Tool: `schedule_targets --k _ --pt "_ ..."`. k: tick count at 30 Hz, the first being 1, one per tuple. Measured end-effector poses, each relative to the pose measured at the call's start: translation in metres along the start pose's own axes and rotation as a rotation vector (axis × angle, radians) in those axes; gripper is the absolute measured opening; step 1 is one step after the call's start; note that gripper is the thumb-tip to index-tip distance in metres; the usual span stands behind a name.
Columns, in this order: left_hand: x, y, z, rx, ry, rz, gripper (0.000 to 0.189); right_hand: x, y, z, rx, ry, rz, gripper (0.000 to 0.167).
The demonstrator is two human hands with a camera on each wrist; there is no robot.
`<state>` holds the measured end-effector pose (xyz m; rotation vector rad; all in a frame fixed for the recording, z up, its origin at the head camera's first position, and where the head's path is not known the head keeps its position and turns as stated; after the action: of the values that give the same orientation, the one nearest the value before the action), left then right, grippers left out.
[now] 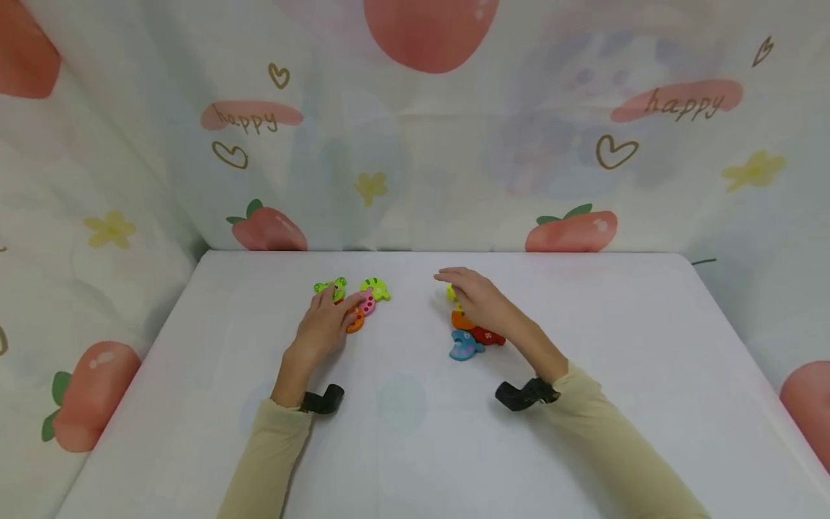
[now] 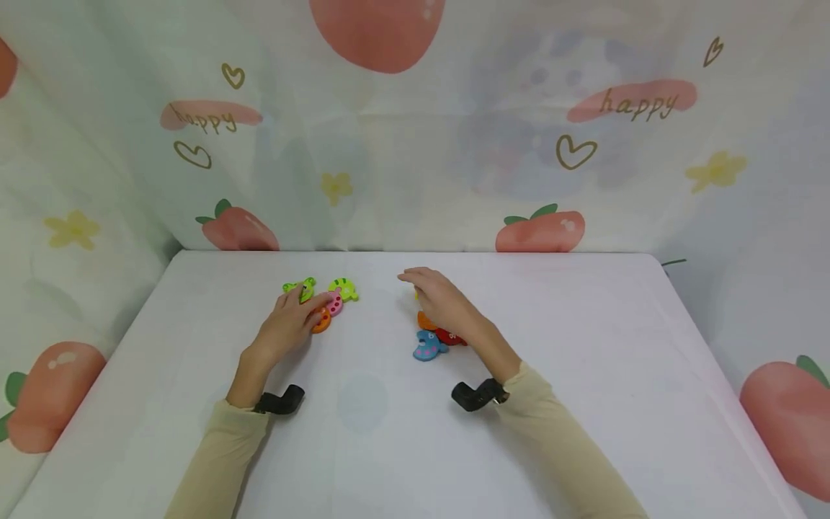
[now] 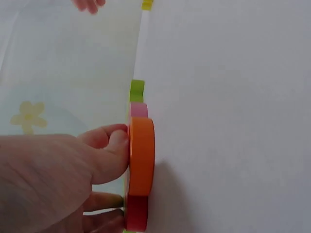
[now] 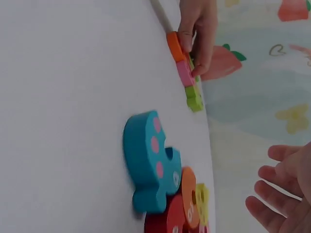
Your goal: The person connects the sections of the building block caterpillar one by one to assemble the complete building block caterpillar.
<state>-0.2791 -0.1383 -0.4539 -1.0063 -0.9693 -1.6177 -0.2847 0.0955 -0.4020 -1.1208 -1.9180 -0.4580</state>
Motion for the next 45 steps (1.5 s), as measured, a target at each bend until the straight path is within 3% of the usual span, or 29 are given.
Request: schedule_targets --k 4,8,14,23,32,37,45 --pt "0.000 -0.005 0.005 0.036 -0.009 0.009 0.041 0.016 0.041 0.013 -0.022 0.029 0.028 0.039" --pt "-0.008 -0.009 0.010 0.081 -0.056 -0.039 0.046 0.019 0.079 0.026 -0.063 0.072 0.038 0.041" --pt "-0.011 -0.014 0.018 0.116 -0.121 -0.088 0.063 0.017 0.109 0.040 -0.093 0.132 0.059 0.044" --pt "-0.007 -0.013 0.018 0.157 -0.130 -0.088 0.065 0.017 0.120 0.045 -0.079 0.123 0.066 0.044" --pt "-0.010 -0.008 0.013 0.163 -0.141 -0.066 0.063 0.000 0.121 0.040 -0.096 0.079 0.007 0.047" --pt "-0.006 -0.011 0.015 0.154 -0.150 -0.026 0.061 -0.004 0.114 0.027 -0.079 0.124 -0.022 0.052" --pt "-0.006 -0.013 0.015 0.155 -0.144 -0.044 0.060 0.000 0.104 0.018 -0.076 0.214 -0.040 0.059"
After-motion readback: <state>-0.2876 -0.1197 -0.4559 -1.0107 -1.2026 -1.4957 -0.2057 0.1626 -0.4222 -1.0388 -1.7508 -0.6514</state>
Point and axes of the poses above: each hand's wrist, its own y-axis away from the middle knuckle, its own x-axis out of the back of the hand, z = x × y, the point moved 9 cm from there along -y, towards the middle knuckle, and after that the axes turned 2 degrees about -z, right-handed, at the moved point
